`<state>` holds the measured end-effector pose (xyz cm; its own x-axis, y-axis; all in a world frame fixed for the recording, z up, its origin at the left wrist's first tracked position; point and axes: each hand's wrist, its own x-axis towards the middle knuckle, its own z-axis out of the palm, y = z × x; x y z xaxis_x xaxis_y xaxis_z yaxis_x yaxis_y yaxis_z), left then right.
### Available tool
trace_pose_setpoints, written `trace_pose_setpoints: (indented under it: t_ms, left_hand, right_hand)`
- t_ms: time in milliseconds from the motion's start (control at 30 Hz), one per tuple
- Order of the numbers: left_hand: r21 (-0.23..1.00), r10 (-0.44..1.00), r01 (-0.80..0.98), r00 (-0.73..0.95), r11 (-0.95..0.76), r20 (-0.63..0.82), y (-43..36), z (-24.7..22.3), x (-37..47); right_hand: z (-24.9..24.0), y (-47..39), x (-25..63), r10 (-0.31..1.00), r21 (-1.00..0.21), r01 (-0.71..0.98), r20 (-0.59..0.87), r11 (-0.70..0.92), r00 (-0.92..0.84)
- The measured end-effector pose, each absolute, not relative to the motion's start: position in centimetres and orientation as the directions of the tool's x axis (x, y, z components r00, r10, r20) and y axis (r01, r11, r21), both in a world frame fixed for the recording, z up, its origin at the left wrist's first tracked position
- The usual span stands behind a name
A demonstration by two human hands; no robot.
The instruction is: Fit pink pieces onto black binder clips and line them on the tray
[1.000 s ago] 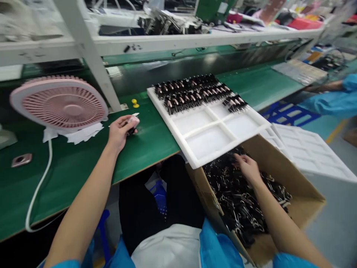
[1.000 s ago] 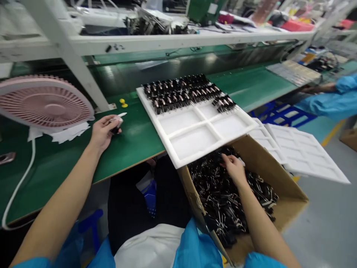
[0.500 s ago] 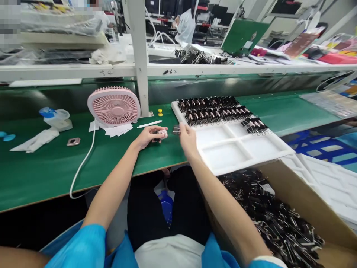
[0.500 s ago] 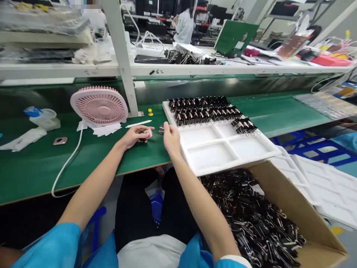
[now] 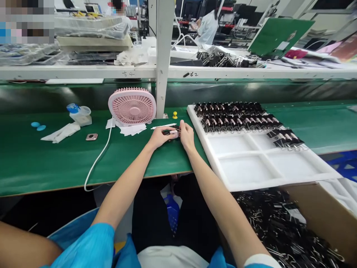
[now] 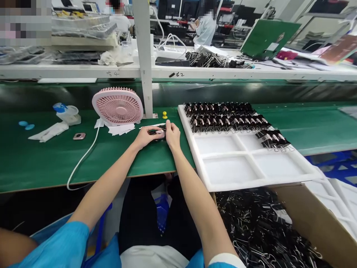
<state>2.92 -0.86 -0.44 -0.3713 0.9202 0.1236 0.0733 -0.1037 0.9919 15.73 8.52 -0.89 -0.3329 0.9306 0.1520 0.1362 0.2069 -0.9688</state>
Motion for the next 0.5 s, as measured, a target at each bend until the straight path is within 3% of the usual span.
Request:
trace_pose_setpoints:
  t_ms: [200,500]
  left_hand:
    - [0.924,0.857,0.335,-0.405,-0.187,0.32,-1.0,-0.3,2.9]
    - [0.93,0.846,0.305,-0.423,-0.204,0.325,-1.2,-0.2,1.5]
  right_hand:
    - [0.2,9.8,14.7,0.966,-0.954,0.301,-0.081,-0.004,-0.244]
    - [0.3,10.5,14.9,0.999,-0.95,0.311,0.005,0.022,-0.053]
